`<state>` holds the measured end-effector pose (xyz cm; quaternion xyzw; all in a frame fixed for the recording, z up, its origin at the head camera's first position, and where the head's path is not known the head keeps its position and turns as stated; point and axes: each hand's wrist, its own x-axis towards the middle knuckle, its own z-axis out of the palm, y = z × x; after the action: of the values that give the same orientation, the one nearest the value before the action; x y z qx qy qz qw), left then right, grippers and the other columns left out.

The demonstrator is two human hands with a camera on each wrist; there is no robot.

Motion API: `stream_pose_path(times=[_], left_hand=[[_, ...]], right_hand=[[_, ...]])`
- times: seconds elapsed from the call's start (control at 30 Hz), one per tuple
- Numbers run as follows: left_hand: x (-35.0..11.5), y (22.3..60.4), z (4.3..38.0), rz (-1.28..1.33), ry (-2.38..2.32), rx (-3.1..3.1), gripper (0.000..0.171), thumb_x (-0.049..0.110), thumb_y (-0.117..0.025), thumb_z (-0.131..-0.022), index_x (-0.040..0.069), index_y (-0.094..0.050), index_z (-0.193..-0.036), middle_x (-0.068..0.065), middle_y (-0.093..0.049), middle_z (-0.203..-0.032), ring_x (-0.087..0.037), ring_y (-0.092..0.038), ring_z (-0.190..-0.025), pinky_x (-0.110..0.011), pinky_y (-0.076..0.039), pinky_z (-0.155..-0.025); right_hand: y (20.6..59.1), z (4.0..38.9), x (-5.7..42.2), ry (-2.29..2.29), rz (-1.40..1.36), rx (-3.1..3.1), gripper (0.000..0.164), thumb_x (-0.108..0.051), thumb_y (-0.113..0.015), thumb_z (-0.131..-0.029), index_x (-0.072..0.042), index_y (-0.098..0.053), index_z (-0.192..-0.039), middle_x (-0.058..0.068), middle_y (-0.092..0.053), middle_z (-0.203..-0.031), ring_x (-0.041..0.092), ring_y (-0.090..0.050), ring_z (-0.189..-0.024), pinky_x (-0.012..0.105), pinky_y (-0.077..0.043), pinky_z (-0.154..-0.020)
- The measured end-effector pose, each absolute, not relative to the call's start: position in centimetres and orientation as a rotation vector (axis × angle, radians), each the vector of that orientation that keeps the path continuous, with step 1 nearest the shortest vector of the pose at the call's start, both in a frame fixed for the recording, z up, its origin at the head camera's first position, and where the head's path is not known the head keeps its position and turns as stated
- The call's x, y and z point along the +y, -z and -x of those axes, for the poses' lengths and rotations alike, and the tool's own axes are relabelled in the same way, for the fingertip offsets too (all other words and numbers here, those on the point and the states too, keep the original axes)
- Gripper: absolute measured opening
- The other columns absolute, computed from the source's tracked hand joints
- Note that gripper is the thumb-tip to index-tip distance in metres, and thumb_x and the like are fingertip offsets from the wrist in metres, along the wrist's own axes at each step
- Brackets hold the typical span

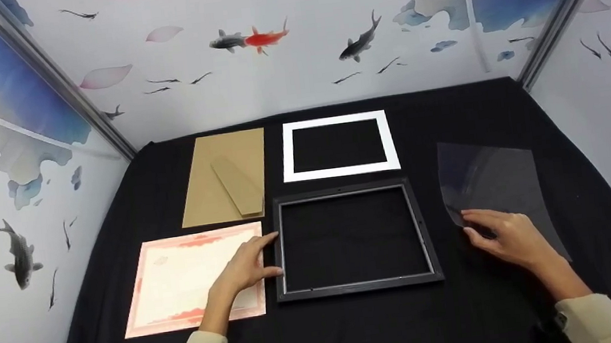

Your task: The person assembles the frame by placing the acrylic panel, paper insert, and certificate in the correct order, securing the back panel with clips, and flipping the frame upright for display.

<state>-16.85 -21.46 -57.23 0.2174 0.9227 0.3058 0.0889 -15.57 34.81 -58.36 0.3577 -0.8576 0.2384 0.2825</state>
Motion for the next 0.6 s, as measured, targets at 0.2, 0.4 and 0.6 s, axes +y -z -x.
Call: stream_pose_path(times=[0.2, 0.4, 0.6], left_hand=[[-21.4, 57.0, 16.8, -0.595, -0.887, 2.736, 0.080, 0.030, -0.087, -0.082, 0.005, -0.049, -0.149, -0.020, -0.054, -0.140, -0.040, -0.050, -0.125, -0.054, -0.035, -0.108], [-21.4, 56.9, 16.8, -0.592, -0.895, 2.729, 0.081, 0.030, -0.087, -0.083, 0.005, -0.049, -0.150, -0.020, -0.055, -0.139, -0.039, -0.050, -0.124, -0.053, -0.036, -0.108], [-21.4, 57.0, 16.8, -0.584, -0.905, 2.721, 0.080, 0.030, -0.086, -0.083, 0.005, -0.049, -0.150, -0.020, -0.053, -0.142, -0.040, -0.049, -0.126, -0.053, -0.035, -0.109]], right_hand=[[57.7, 16.1, 34.7, -0.570, -0.953, -2.248, 0.046, -0.039, -0.053, -0.103, 0.000, -0.078, -0.106, 0.013, -0.074, -0.105, 0.027, -0.073, -0.075, 0.042, -0.055, -0.056], [55.9, 16.8, 34.7, -0.554, -0.934, -2.191, 0.044, -0.036, -0.054, -0.104, 0.002, -0.078, -0.103, 0.014, -0.074, -0.105, 0.027, -0.072, -0.074, 0.042, -0.055, -0.054], [54.2, 17.3, 34.8, -0.569, -0.926, -2.161, 0.043, -0.033, -0.055, -0.104, 0.002, -0.078, -0.099, 0.015, -0.075, -0.101, 0.027, -0.072, -0.071, 0.040, -0.055, -0.054]])
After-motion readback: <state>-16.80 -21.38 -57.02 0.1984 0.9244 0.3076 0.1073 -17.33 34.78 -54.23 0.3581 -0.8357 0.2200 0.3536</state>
